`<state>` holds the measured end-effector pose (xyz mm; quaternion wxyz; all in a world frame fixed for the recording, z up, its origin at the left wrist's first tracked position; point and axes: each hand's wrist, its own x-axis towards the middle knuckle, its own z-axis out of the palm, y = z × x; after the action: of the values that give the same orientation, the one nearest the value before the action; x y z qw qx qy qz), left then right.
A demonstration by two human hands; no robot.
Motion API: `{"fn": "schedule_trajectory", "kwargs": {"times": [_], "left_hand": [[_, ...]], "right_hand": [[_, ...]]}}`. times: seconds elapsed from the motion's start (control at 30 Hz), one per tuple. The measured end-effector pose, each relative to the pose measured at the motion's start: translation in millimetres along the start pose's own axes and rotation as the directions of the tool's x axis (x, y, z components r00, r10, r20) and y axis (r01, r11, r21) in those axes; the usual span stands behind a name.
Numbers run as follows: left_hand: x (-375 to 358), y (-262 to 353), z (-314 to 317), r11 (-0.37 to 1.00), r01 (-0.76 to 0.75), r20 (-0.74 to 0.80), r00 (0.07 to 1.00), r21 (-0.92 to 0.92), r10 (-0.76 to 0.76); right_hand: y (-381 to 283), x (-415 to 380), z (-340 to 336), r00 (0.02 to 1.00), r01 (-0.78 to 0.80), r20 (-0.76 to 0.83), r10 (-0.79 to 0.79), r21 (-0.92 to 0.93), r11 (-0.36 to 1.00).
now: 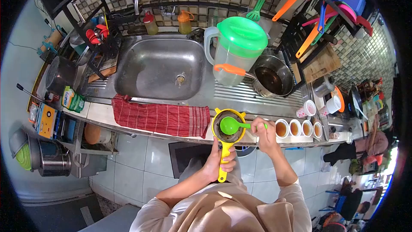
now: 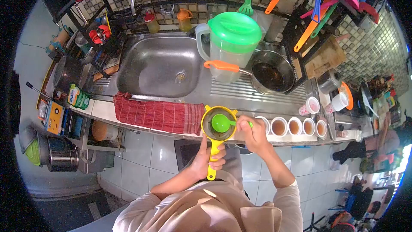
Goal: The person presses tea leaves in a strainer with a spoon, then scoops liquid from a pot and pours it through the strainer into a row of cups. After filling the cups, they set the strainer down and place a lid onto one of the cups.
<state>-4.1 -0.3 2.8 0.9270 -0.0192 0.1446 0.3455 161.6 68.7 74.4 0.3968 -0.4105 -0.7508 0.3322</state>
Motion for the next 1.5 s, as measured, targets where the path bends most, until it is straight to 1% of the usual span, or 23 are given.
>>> {"fn": "schedule_trajectory", "kwargs": {"times": [0.1, 0.23, 0.33, 0.4, 0.6, 0.73, 0.83, 0.9, 0.93, 0.97, 1.0, 1.03, 1.07, 1.1, 1.13, 1.2, 1.23, 1.3, 1.33, 1.37, 1.43, 1.47, 1.5], "left_hand": [[-1, 1, 2, 1.000, -0.007, -0.011, 1.000, 0.010, 0.007], [0, 1, -1, 1.000, -0.001, 0.003, 1.000, 0.020, 0.001], [-1, 1, 3, 1.000, -0.002, -0.016, 1.000, 0.017, 0.002], [-1, 1, 2, 1.000, 0.001, -0.015, 1.000, 0.013, -0.001], [0, 2, 0, 1.000, 0.005, -0.002, 1.000, 0.007, -0.005], [0, 2, 0, 1.000, 0.011, 0.011, 1.000, -0.007, -0.011], [-1, 3, 3, 1.000, 0.008, -0.010, 1.000, 0.021, -0.008], [-2, 3, 4, 1.000, 0.017, 0.000, 1.000, 0.024, -0.017], [-2, 4, 5, 1.000, 0.020, 0.007, 1.000, 0.021, -0.020], [-2, 5, 7, 0.999, 0.022, 0.006, 1.000, 0.025, -0.022], [-2, 6, 9, 0.999, 0.012, 0.009, 1.000, 0.033, -0.012], [-2, 6, 11, 0.999, 0.005, 0.011, 1.000, 0.039, -0.006], [-1, 7, 12, 0.999, -0.004, 0.020, 1.000, 0.033, 0.003], [0, 9, 14, 0.999, 0.008, 0.020, 1.000, 0.038, -0.009], [1, 11, 16, 0.998, 0.002, 0.025, 1.000, 0.068, -0.003], [4, 15, 20, 0.995, -0.008, 0.050, 0.999, 0.103, 0.003], [6, 17, 22, 0.994, 0.005, 0.049, 0.999, 0.113, -0.011], [12, 23, 30, 0.975, 0.071, 0.056, 0.995, 0.212, -0.085], [15, 26, 34, 0.971, 0.101, 0.035, 0.993, 0.217, -0.111], [19, 31, 38, 0.968, 0.112, 0.030, 0.992, 0.225, -0.121], [31, 44, 47, 0.918, 0.194, -0.042, 0.981, 0.345, -0.192], [38, 51, 52, 0.915, 0.195, -0.055, 0.981, 0.355, -0.187], [48, 58, 55, 0.876, 0.174, -0.093, 0.985, 0.450, -0.148]], "right_hand": [[-1, 3, 3, 0.999, -0.050, -0.007, 0.050, -0.020, 0.999], [-7, 7, 6, 0.999, -0.050, -0.017, 0.050, -0.007, 0.999], [-9, 11, 6, 0.995, -0.097, -0.009, 0.098, 0.010, 0.995], [-7, 12, 7, 0.985, -0.173, 0.006, 0.173, 0.011, 0.985], [-16, 18, 9, 0.991, -0.127, 0.032, 0.131, -0.105, 0.986], [-17, 18, 9, 0.990, -0.133, 0.034, 0.136, -0.083, 0.988], [-9, 14, 7, 0.986, -0.168, -0.010, 0.168, -0.040, 0.985], [-5, 8, 5, 0.990, -0.132, -0.044, 0.133, 0.020, 0.991], [0, 3, 3, 0.990, -0.128, -0.050, 0.129, 0.021, 0.991], [6, -3, 2, 0.987, 0.051, -0.154, -0.042, 0.051, 0.997], [9, -9, 1, 0.944, 0.227, -0.261, -0.204, 0.061, 0.972], [8, -12, 1, 0.943, 0.222, -0.266, -0.199, 0.060, 0.973], [5, -16, 1, 0.889, 0.276, -0.428, -0.164, 0.214, 0.937], [3, -18, -1, 0.812, 0.353, -0.574, -0.103, 0.344, 0.870], [0, -20, -4, 0.804, 0.355, -0.585, -0.102, 0.336, 0.872], [-6, -24, -10, 0.714, 0.328, -0.688, 0.128, 0.491, 0.807], [-8, -26, -14, 0.703, 0.333, -0.699, 0.130, 0.485, 0.809], [-8, -27, -23, 0.695, 0.293, -0.672, 0.255, 0.589, 0.754], [-7, -27, -29, 0.681, 0.284, -0.670, 0.297, 0.616, 0.735], [-6, -26, -34, 0.671, 0.290, -0.678, 0.300, 0.613, 0.735], [-3, -24, -45, 0.533, 0.311, -0.720, 0.445, 0.655, 0.688], [0, -26, -52, 0.544, 0.331, -0.724, 0.424, 0.649, 0.685], [3, -28, -59, 0.533, 0.339, -0.732, 0.424, 0.644, 0.686]]}}
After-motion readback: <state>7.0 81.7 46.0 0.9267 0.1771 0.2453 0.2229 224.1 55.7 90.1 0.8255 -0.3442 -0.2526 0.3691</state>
